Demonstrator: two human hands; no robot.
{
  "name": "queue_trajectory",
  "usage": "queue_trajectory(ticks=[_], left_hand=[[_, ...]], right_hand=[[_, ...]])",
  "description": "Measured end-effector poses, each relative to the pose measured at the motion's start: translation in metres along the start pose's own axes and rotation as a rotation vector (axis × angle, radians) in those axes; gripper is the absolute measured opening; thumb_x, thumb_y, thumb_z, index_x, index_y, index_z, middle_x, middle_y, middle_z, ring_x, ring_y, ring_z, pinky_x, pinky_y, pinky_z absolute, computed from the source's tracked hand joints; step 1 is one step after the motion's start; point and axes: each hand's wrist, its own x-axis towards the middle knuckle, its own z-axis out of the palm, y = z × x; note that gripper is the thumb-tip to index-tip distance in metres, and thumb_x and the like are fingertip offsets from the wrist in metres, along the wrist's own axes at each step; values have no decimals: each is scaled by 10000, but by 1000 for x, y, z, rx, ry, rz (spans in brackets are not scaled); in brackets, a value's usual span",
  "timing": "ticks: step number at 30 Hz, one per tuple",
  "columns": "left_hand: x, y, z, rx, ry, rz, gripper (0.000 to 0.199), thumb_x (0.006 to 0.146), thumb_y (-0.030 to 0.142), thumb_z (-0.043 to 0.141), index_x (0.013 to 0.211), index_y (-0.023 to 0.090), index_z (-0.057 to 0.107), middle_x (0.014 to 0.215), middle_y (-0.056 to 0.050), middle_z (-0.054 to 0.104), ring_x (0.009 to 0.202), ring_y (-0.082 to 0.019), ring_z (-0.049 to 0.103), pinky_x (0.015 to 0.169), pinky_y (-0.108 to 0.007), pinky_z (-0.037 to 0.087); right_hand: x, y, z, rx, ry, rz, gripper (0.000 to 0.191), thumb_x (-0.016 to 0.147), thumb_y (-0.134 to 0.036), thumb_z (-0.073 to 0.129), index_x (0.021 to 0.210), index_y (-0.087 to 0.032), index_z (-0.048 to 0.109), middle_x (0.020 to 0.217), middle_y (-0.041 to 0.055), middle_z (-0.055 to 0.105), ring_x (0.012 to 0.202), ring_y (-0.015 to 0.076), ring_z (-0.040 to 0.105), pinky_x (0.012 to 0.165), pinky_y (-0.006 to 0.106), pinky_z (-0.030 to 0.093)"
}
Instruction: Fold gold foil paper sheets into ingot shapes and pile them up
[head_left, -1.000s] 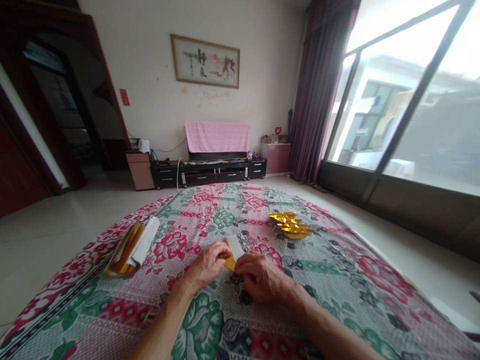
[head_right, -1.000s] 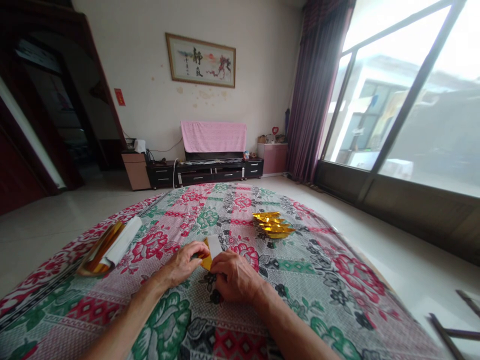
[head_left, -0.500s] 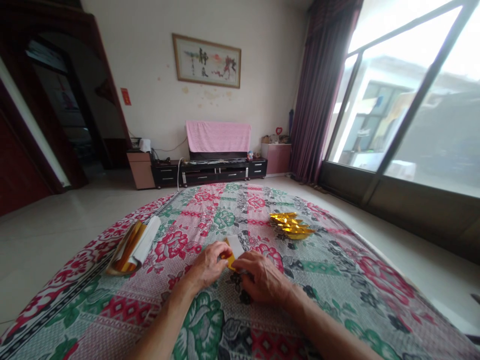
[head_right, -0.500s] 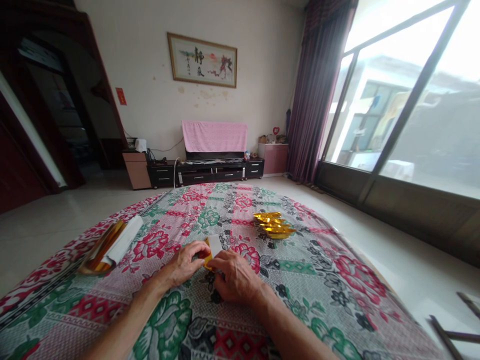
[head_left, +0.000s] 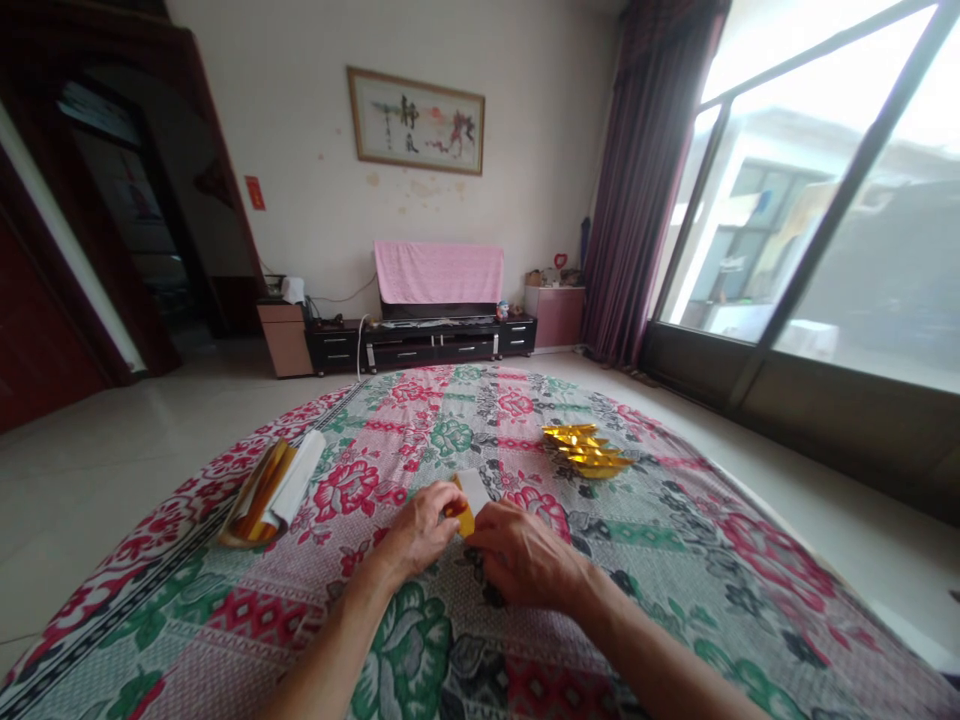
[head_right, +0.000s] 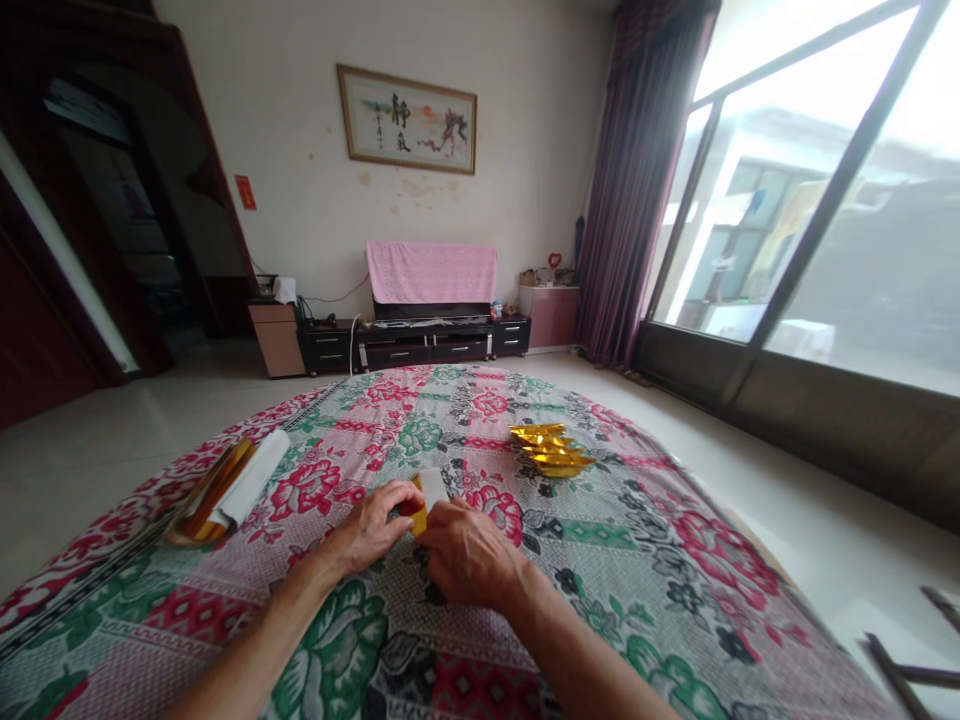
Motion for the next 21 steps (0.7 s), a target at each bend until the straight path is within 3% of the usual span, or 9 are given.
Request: queue_trajectory(ticks=[7,17,21], left_hand=[[0,1,-1,-3,-3,4,259,679,73,470,879,182,593,922,-41,597,887,-166,542,840,-283,431],[0,5,-3,15,4,9,250,679,55,473,860,179,593,920,-39,608,885,-159,552,842,-281,441],[-2,7,-4,22,2,41,211,719,71,486,858,178,602,917,-40,615,890,-161,555,840,-285,447]], right_hand=[[-4,2,2,79,59,-4,277,680,-74,454,845,-171,654,873,50,607,828,154,551,757,260,435],[-9,7,4,156,114,-2,249,678,-55,467,796,-161,659,842,45,616,773,135,558,722,234,440],[-10,11,8,147,228,61,309,749,-59,444,978,-176,616,991,60,604,911,152,552,837,271,431]])
